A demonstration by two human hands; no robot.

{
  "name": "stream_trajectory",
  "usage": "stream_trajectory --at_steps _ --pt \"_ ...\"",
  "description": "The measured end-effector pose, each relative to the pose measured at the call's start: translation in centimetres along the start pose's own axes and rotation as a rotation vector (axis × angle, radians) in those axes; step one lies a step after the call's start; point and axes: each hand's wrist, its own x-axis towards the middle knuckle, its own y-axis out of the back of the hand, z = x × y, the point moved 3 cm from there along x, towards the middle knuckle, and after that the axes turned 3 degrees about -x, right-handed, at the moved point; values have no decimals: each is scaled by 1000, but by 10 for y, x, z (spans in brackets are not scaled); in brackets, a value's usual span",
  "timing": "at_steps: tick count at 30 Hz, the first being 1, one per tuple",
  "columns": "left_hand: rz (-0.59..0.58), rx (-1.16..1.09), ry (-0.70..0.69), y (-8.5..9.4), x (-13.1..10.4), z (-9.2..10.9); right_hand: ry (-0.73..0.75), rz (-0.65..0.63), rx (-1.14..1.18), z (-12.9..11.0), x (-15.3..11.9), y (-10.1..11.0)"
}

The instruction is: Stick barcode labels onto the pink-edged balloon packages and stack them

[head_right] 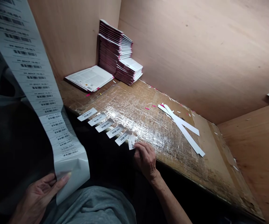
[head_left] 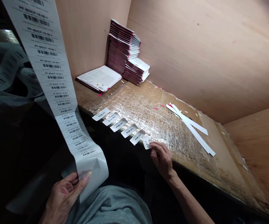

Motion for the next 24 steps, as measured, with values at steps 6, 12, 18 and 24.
stream_trajectory --at_steps 6,12,18,24 --pt "5 30 36 -5 1 -1 -649 48 440 8 2 6" --pt "47 32 49 -10 -1 0 -807 344 573 21 11 17" --pt "52 111 62 -6 5 -4 -345 146 -128 -3 5 -5" --pt "1 132 81 -1 11 -5 -209 146 -336 -22 2 -21"
